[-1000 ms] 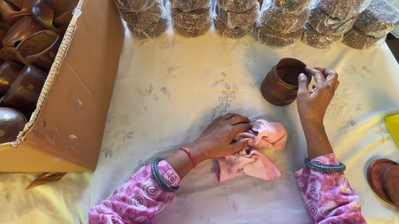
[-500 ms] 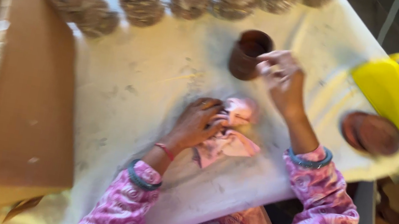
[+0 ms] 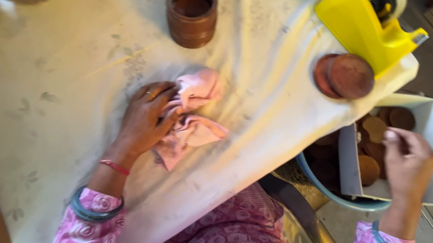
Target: The recorder is using a cloth to wipe and clean small wooden lids.
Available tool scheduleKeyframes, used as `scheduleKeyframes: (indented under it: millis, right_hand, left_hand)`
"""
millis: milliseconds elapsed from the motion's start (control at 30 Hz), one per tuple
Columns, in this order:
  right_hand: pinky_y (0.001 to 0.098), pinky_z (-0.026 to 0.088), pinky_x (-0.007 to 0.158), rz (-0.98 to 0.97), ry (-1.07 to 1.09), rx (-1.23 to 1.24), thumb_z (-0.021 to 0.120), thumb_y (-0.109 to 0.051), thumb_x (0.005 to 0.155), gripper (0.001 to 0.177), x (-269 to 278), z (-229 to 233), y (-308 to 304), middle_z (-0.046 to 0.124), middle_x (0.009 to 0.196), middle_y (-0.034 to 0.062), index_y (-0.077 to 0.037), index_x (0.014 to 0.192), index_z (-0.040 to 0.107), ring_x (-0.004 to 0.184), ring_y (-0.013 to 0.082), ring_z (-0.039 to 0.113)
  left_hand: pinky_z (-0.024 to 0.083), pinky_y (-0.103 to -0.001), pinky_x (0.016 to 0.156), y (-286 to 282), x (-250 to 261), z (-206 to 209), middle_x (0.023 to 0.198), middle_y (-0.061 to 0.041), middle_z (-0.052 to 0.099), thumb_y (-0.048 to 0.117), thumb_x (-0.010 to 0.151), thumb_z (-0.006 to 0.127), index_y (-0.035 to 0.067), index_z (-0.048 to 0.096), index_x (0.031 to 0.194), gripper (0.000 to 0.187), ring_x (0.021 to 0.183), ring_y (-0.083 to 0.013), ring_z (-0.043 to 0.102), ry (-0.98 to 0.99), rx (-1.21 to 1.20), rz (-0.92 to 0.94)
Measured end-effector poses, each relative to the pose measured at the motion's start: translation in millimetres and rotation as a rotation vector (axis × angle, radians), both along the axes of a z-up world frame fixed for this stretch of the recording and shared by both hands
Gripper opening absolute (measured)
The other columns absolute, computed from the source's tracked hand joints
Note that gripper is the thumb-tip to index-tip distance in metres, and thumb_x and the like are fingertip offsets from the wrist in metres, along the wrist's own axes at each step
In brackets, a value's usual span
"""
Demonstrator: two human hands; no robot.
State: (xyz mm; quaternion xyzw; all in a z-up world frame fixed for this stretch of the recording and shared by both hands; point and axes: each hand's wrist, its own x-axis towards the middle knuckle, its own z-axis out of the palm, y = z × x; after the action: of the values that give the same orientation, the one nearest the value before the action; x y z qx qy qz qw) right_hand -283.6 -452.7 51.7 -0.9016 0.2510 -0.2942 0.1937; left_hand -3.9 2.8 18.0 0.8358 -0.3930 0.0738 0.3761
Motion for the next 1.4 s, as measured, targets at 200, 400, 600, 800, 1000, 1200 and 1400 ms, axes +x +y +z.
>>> scheduleKeyframes:
  millis: [200,400,600,800,1000,1200,1400]
  right_hand:
    - [0.0253,0.054,0.078,-0.149,-0.067,0.119,0.071,-0.003,0.109,0.011,-76,-55,-71,0.074,0.087,0.0131,0.007,0.109,0.074,0.08,0.0125,0.072]
    - [0.0304,0.054,0.072,-0.258,0.166,0.147,0.074,-0.013,0.101,0.016,-39,-50,-55,0.076,0.088,0.0129,-0.002,0.112,0.078,0.077,0.0189,0.071]
    - [0.0443,0.055,0.093,-0.158,0.582,0.122,0.08,-0.037,0.084,0.05,-22,-182,-183,0.076,0.11,0.0196,-0.007,0.124,0.073,0.104,0.0375,0.071]
    - [0.0503,0.052,0.09,-0.323,0.654,0.129,0.079,-0.035,0.081,0.048,7,-201,-175,0.076,0.111,0.0183,-0.011,0.122,0.075,0.109,0.0384,0.068]
    - [0.0425,0.057,0.087,-0.244,0.253,0.05,0.082,-0.019,0.086,0.036,-31,-191,-176,0.075,0.106,0.0205,0.0,0.117,0.076,0.096,0.0329,0.074]
    - [0.0298,0.058,0.083,-0.236,-0.199,0.134,0.074,0.001,0.095,0.025,-33,-74,-98,0.074,0.108,0.0137,0.004,0.12,0.072,0.096,0.0173,0.071]
    - [0.0251,0.059,0.089,0.155,-0.344,0.611,0.073,0.0,0.093,0.026,59,9,17,0.072,0.108,0.0043,-0.001,0.119,0.069,0.094,0.0104,0.069]
  left_hand:
    - [0.046,-0.046,0.107,0,-2,7,0.134,-0.015,0.064,0.023,0.096,0.066,0.001,0.068,0.124,0.036,0.126,-0.0355,0.057,0.035,0.017,-0.006]
    - [0.045,-0.047,0.109,0,-3,13,0.139,-0.015,0.063,0.022,0.097,0.063,0.0,0.067,0.127,0.037,0.129,-0.0361,0.056,0.038,0.055,-0.016]
    - [0.044,-0.047,0.109,1,-3,9,0.139,-0.015,0.062,0.025,0.098,0.063,0.0,0.067,0.127,0.038,0.129,-0.0361,0.055,0.034,0.058,-0.013]
    - [0.044,-0.047,0.109,2,-4,6,0.139,-0.014,0.063,0.026,0.098,0.063,0.001,0.068,0.126,0.037,0.13,-0.0354,0.055,0.05,0.055,-0.001]
    - [0.044,-0.047,0.109,1,-3,7,0.139,-0.013,0.062,0.026,0.097,0.063,0.001,0.068,0.124,0.037,0.13,-0.0348,0.055,0.055,0.058,0.001]
    - [0.044,-0.047,0.108,1,-2,9,0.138,-0.012,0.062,0.027,0.096,0.064,0.0,0.068,0.125,0.039,0.128,-0.0346,0.055,0.058,0.05,-0.003]
    - [0.046,-0.047,0.107,2,0,1,0.136,-0.014,0.064,0.023,0.096,0.065,0.001,0.069,0.121,0.033,0.127,-0.0356,0.057,0.017,0.038,-0.016]
